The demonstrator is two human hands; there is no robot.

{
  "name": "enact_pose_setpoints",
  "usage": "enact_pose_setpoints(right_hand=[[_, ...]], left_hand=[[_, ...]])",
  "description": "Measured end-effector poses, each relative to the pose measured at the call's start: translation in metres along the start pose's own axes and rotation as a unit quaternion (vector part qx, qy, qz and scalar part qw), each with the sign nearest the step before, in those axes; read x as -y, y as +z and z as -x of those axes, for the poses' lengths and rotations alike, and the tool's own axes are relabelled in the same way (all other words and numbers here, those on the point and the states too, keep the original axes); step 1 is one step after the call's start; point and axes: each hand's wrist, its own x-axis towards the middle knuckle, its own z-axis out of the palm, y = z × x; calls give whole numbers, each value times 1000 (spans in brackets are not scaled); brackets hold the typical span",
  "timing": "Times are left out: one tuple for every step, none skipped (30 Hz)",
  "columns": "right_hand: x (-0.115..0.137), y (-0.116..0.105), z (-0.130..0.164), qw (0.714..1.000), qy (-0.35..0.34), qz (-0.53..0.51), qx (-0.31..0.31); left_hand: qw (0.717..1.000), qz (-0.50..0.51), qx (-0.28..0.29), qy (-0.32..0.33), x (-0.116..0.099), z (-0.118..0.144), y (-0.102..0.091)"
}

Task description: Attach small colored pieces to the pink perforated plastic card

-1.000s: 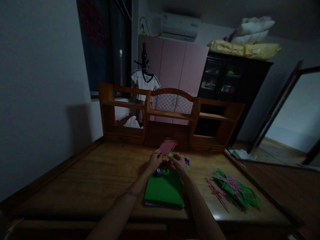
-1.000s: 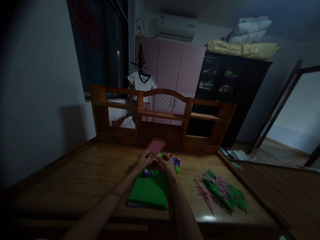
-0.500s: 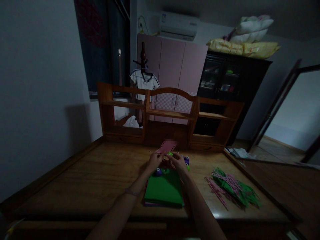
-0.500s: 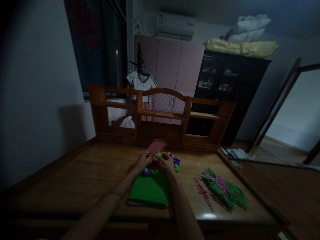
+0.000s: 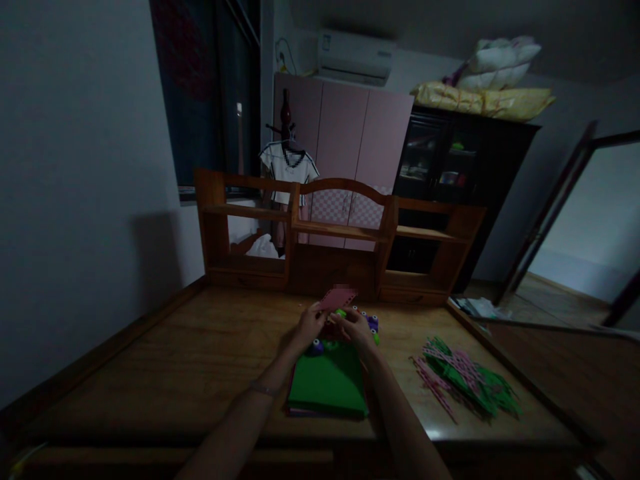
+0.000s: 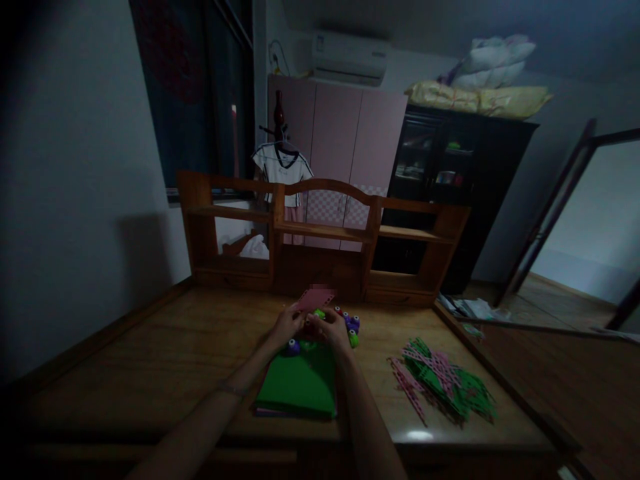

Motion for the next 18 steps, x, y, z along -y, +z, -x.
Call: enact_pose_setpoints(right_hand=[[0,0,0,1000,1,-1,2],[0,0,0,1000,3,0,1],[1,0,-1,1000,4,1,-1],[1,0,-1,1000,6,3,-4],[2,0,-1,1000,6,6,-7],[3,0,-1,1000,7,9,-10],[4,1,-1,1000,9,12,-13],[5,1,0,1000,11,15,-16],[6,1,0,1000,15,17,-21],[7,2,0,999,20,18,-27],[7,2,0,999,25,18,-33],[7,3,1,999,29,17,-38],[8,3,1,998,32,15,-42],[8,3,1,998,34,13,-44],[8,3,2,998,36,9,-45],[9,3,3,998,37,5,-45],[9,2,4,998,40,0,-43],[10,2,5,998,44,-5,-42]], left_hand=[[1000,0,2,4,1,0,0],[1000,1,2,6,1,0,0],[1000,4,2,7,2,0,0],[1000,7,1,7,2,0,0],[1000,11,3,8,1,0,0],[1000,15,5,8,1,0,0],[1000,18,7,8,1,1,0],[1000,20,9,8,1,1,0],[1000,20,12,7,1,1,0],[1000,19,14,4,1,1,0],[1000,18,13,1,0,1,0],[1000,17,14,-1,0,0,0],[1000,16,14,0,0,0,0],[1000,16,13,3,0,0,0],[1000,17,11,6,-1,0,0],[1000,19,9,10,-2,0,0],[1000,22,10,11,-3,0,1],[1000,24,12,9,-4,1,1]])
